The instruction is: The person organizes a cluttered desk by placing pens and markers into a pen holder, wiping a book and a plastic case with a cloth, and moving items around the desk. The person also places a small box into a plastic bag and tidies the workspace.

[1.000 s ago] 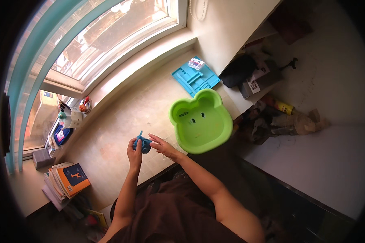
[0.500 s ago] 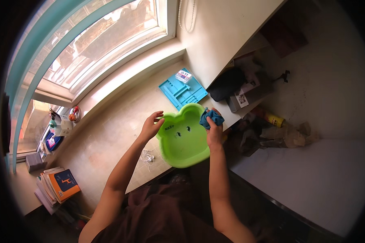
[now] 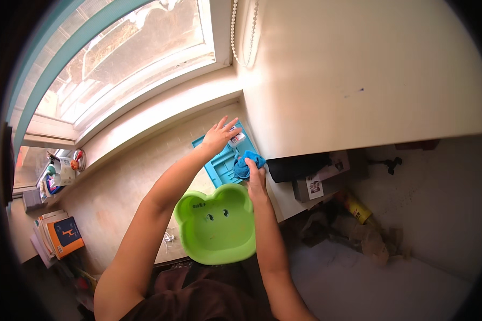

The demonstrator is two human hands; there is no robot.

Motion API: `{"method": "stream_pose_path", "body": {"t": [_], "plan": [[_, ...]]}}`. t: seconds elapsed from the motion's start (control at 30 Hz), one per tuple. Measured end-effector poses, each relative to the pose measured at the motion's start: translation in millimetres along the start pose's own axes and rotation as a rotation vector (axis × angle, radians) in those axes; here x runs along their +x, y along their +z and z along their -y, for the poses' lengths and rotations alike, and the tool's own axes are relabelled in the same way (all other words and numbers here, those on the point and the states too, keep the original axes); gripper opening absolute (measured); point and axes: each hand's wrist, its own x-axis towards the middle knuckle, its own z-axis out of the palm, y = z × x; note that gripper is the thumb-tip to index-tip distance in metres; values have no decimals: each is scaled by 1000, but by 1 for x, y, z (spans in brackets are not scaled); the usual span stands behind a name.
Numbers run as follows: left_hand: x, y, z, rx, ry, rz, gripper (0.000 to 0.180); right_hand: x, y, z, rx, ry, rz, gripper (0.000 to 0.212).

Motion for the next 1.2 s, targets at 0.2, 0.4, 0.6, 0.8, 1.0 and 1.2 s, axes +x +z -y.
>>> {"method": "stream_pose_path", "body": {"t": [0.2,0.4,0.6,0.8,1.0,1.2], "plan": [[1,6,12,-152,0,-38,54,6,21,19,28,149,3,10],[-34,-44,10,-690,-327,-94,62,26,14,8,-194,8,-8,25],[-80,-62,31,-869,-612,-385,64,38,100,44,-261,-178,12,32],[-126,-65,68,-834,-753,-898,54,86,219,20,-1003,-1109,160,29],[-157,-86,120,-606,-925,-938,52,118,261,-69,-1458,-1262,473,35],[-143,-91,132,-519,-830,-764,51,159,234,-48,-1556,-1317,411,32]]}}
